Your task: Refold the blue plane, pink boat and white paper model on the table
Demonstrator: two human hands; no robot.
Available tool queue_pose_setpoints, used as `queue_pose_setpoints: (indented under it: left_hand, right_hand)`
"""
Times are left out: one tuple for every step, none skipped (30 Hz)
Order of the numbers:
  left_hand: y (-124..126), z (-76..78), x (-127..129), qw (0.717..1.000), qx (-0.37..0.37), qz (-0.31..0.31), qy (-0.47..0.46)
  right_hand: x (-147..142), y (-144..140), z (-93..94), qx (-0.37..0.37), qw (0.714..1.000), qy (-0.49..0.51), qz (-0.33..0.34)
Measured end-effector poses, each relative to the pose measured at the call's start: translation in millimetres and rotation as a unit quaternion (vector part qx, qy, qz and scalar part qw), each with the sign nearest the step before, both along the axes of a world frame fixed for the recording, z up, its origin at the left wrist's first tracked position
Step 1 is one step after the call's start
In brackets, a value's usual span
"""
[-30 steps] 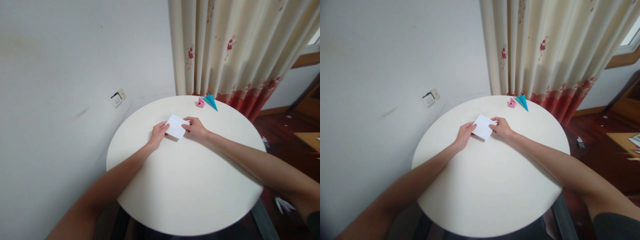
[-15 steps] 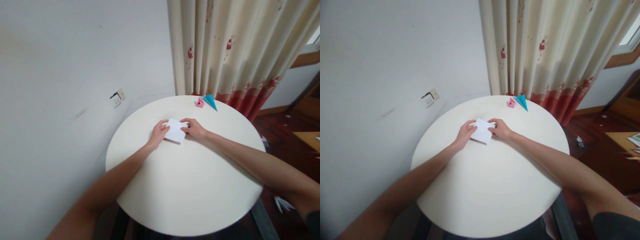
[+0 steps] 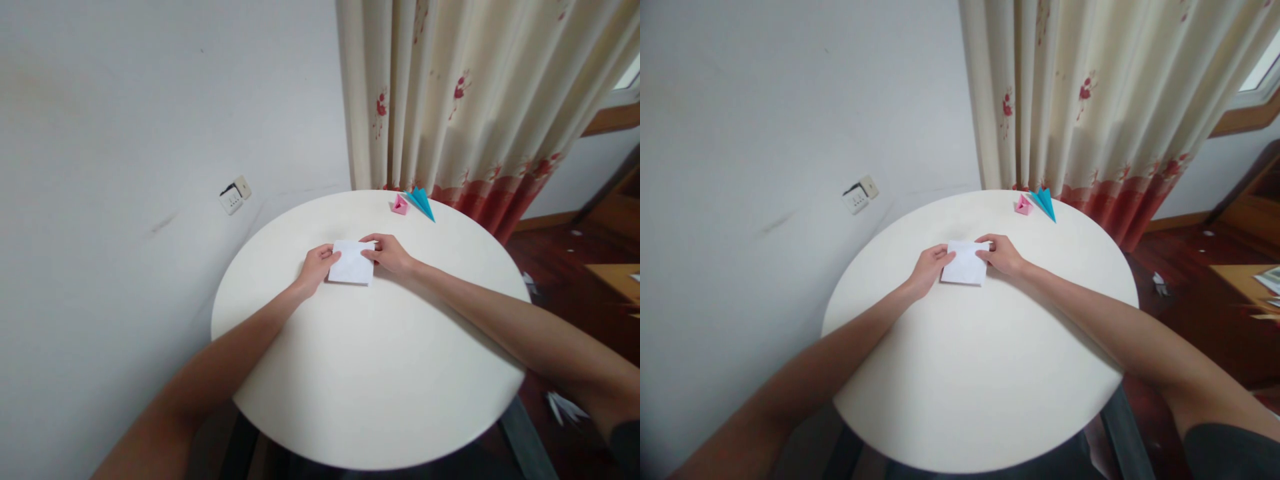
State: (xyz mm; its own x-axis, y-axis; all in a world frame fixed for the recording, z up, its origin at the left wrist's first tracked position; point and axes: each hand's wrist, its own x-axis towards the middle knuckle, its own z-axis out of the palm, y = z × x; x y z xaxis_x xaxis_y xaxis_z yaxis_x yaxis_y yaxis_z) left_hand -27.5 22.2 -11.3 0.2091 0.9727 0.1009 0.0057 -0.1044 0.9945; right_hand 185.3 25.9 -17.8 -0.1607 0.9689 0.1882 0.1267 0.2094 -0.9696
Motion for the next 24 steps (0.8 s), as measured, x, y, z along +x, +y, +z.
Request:
queue_pose_setpoints:
  left_hand:
    - [0.0, -0.1, -0.1, 1.000, -0.002, -0.005, 0.000]
    - [0.0, -0.2, -0.1, 1.000, -0.003, -0.011, 0.001]
    - [-0.1, -0.4, -0.1, 1.000, -0.004, -0.016, 0.004]
    - [0.0, -0.8, 0.0, 1.000, -0.003, -0.021, 0.006]
    - [0.1, -1.2, 0.1, 1.000, -0.001, -0.024, 0.007]
    - [0.3, -1.8, 0.2, 1.000, 0.002, -0.026, 0.007]
    - [0.5, -2.5, 0.2, 1.000, 0.005, -0.027, 0.005]
    - [0.9, -3.3, 0.1, 1.000, 0.008, -0.028, 0.002]
    - [1.3, -4.1, -0.1, 1.000, 0.009, -0.029, 0.000]
    - [1.8, -5.0, -0.3, 1.000, 0.007, -0.030, 0.000]
    - [2.3, -5.9, -0.6, 1.000, 0.004, -0.030, 0.004]
    - [2.7, -6.7, -0.8, 1.000, 0.002, -0.029, 0.009]
    - [3.0, -7.4, -1.0, 1.000, 0.000, -0.028, 0.014]
    - [3.2, -7.9, -1.1, 0.999, 0.001, -0.026, 0.020]
    - [3.2, -8.1, -1.1, 0.999, 0.003, -0.026, 0.026]
    - [3.0, -8.0, -1.0, 0.999, 0.005, -0.026, 0.029]
    - [2.6, -7.6, -0.8, 0.999, 0.008, -0.028, 0.031]
    - [1.9, -6.9, -0.5, 0.999, 0.010, -0.034, 0.033]
    - [1.1, -6.0, -0.2, 0.998, 0.013, -0.042, 0.034]
    - [0.2, -5.0, 0.1, 0.998, 0.015, -0.053, 0.033]
    - [-0.7, -3.9, 0.3, 0.997, 0.017, -0.065, 0.031]
    - [-1.6, -2.8, 0.4, 0.996, 0.017, -0.077, 0.032]
    - [-2.5, -1.8, 0.4, 0.996, 0.018, -0.086, 0.036]
    - [-3.2, -0.9, 0.3, 0.995, 0.019, -0.091, 0.041]
  right_hand:
    - [0.2, 0.8, 0.0, 0.001, 1.000, 0.017, -0.012]
    - [0.6, 1.4, 0.0, 0.002, 0.999, 0.030, -0.022]
    - [0.9, 2.0, 0.2, 0.005, 0.999, 0.039, -0.032]
    - [1.3, 2.3, 0.4, 0.008, 0.998, 0.043, -0.038]
    - [1.6, 2.4, 0.6, 0.012, 0.998, 0.043, -0.040]
    - [1.7, 2.3, 0.7, 0.017, 0.998, 0.039, -0.039]
    - [1.7, 2.0, 0.6, 0.023, 0.999, 0.034, -0.036]
    - [1.5, 1.7, 0.3, 0.029, 0.999, 0.028, -0.032]
    - [1.2, 1.3, -0.1, 0.034, 0.999, 0.024, -0.027]
    - [0.8, 0.9, -0.5, 0.038, 0.999, 0.021, -0.022]
    - [0.3, 0.6, -0.9, 0.040, 0.999, 0.021, -0.019]
    - [-0.1, 0.3, -1.2, 0.041, 0.999, 0.023, -0.017]
    - [-0.5, 0.2, -1.3, 0.040, 0.999, 0.026, -0.015]
    - [-0.9, 0.1, -1.2, 0.038, 0.999, 0.030, -0.015]
    - [-1.2, 0.2, -0.9, 0.033, 0.999, 0.035, -0.016]
    - [-1.5, 0.4, -0.5, 0.026, 0.999, 0.038, -0.017]
    - [-1.8, 0.5, -0.1, 0.018, 0.999, 0.042, -0.019]
    - [-2.0, 0.7, 0.3, 0.009, 0.999, 0.048, -0.022]
    - [-2.3, 0.9, 0.6, 0.001, 0.998, 0.054, -0.024]
    - [-2.6, 1.1, 0.7, -0.005, 0.998, 0.060, -0.026]
    - [-2.8, 1.1, 0.7, -0.009, 0.997, 0.066, -0.028]
    - [-2.9, 1.2, 0.5, -0.011, 0.997, 0.069, -0.030]
    - [-2.9, 1.2, 0.2, -0.011, 0.997, 0.067, -0.033]
    - [-2.9, 1.1, -0.2, -0.010, 0.997, 0.062, -0.035]
